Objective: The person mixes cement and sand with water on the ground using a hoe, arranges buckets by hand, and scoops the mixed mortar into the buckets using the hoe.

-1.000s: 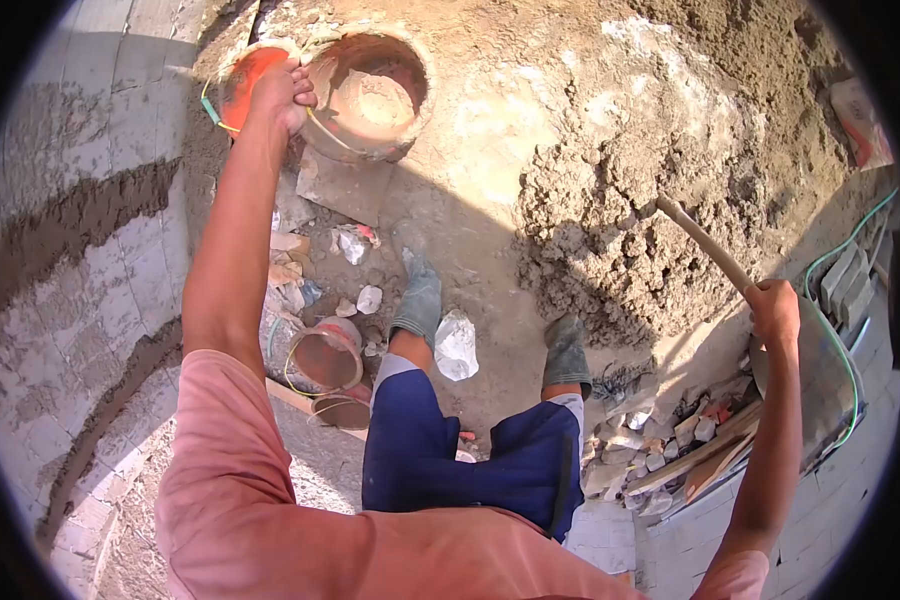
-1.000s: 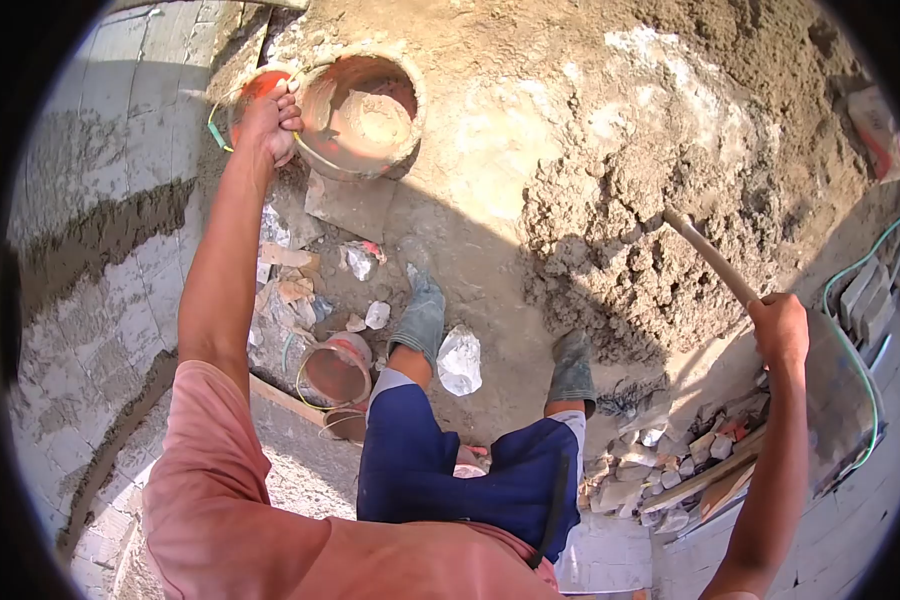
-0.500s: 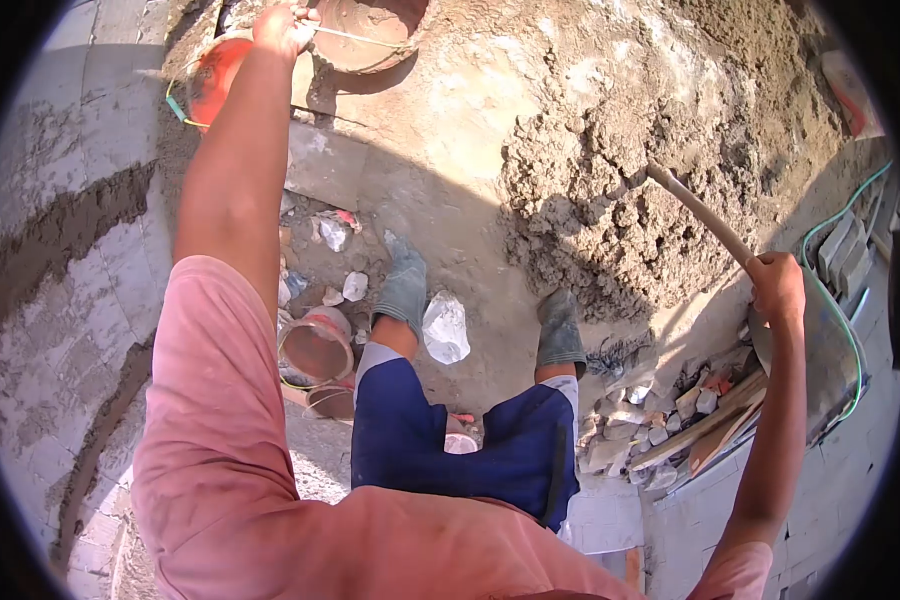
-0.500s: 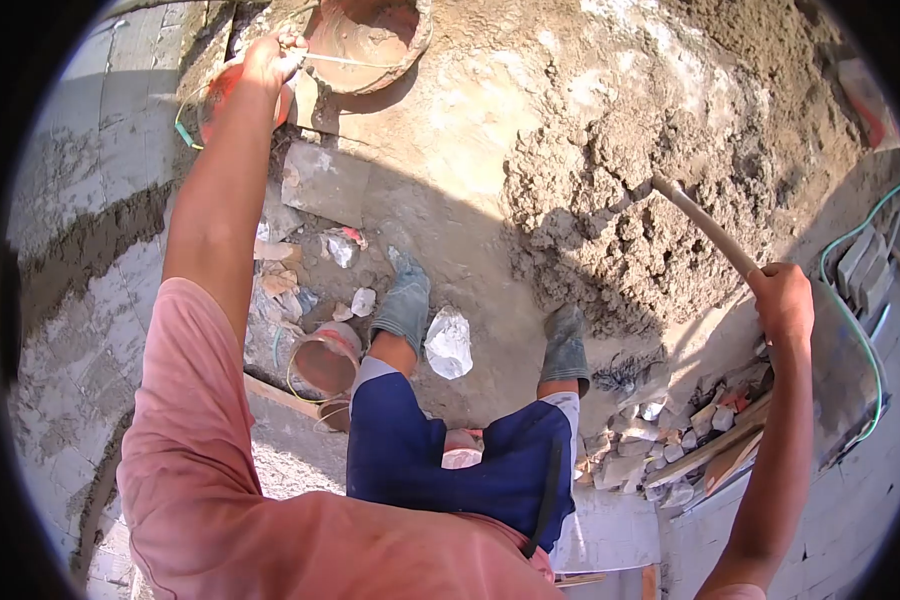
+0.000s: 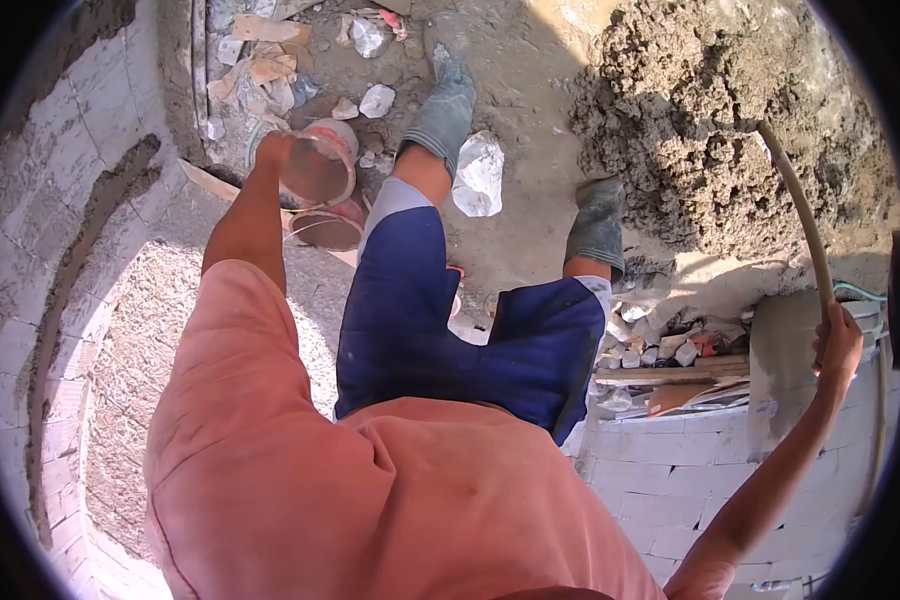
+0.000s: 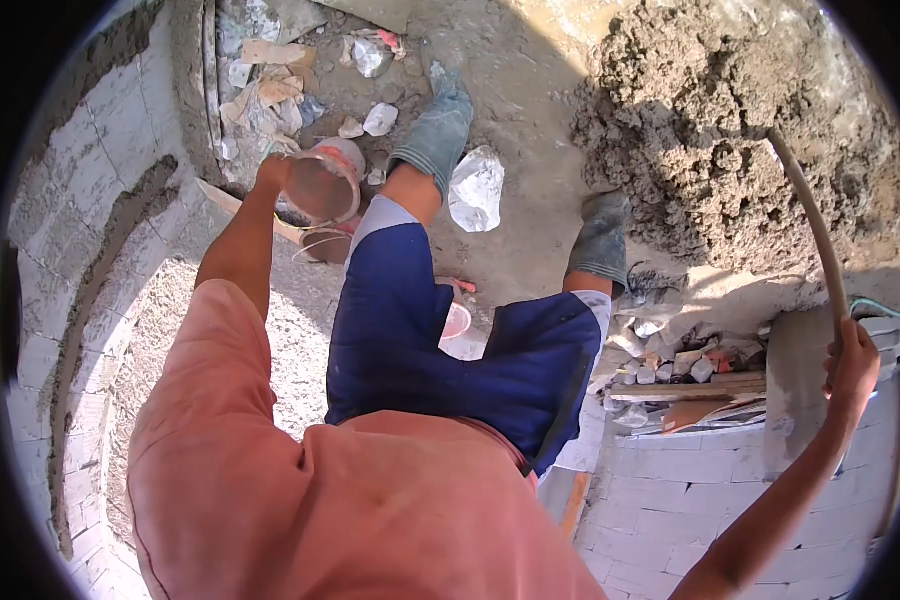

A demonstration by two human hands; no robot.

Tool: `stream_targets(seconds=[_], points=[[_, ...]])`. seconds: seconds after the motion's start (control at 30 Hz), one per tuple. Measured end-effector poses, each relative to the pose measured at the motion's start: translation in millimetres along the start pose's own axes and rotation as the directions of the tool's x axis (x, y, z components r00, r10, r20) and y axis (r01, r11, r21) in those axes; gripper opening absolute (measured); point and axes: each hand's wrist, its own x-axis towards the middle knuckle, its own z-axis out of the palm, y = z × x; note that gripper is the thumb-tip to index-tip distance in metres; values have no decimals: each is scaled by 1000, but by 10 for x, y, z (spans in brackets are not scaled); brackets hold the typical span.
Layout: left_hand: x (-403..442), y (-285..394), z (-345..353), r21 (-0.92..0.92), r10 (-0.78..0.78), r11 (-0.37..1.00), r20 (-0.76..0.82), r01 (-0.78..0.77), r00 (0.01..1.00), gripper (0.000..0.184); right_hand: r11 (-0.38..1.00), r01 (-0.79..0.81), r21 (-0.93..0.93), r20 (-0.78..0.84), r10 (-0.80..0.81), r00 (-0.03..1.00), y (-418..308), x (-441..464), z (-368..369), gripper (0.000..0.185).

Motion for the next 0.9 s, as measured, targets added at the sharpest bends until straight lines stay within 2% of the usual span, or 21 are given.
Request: stream_targets(seconds=[0.07,0.13,0.17,0.2,0.27,0.3,0.33,0.37,0.43,0.5,0.57,0.67,0.73,0.83,0.9], points=[[-305,-25,507,-211,-251,941,92,265,964,44,999,-46,23,22,45,999,115,66,0,40],[-341,-304,1474,-377,-481,802,53,464,875,53,1000,9,29,-52,-7,999,88,-37,34,40],[-497,-151,1325,-524,-615,573,233,630,753,57,999,-2,35,-52,4,999,102,-40,23,40],[-571,-43,1279,-514,-632,539,277,667,724,60,999,-13,41,-46,15,999,124,-11,17,40],[-594,-122,1531,-558,-713,331,380,761,589,67,998,-31,48,-66,34,997,124,-27,23,36],[-633,-51,1427,-570,-769,187,422,800,480,75,996,-81,44,20,80,997,319,193,-134,36],[-626,-84,1489,-578,-782,201,391,791,484,77,997,-59,45,-64,62,996,211,82,-48,37],[-574,-126,1551,-588,-793,218,358,779,493,80,998,-64,27,-11,65,998,302,208,-162,36],[-409,-269,1596,-573,-795,312,279,758,538,78,995,-42,86,-64,47,997,235,140,-127,34],[-204,-374,1474,-541,-781,407,213,736,587,76,991,-117,59,1,117,993,328,223,-262,42],[6,-361,1226,-492,-747,502,168,711,643,73,995,-94,39,-79,97,992,276,170,-199,36],[371,-433,1267,-413,-711,557,212,721,671,70,993,-112,19,-111,114,987,301,210,-248,40],[527,-537,1532,-321,-637,614,338,721,693,69,992,-125,-2,-123,124,985,250,192,-261,43],[403,-210,1288,-158,-597,678,452,718,663,69,997,-77,-10,-168,74,983,223,157,-211,43],[290,-179,1358,-224,-584,645,473,731,660,71,998,-62,-7,-174,60,983,116,119,-141,42]])
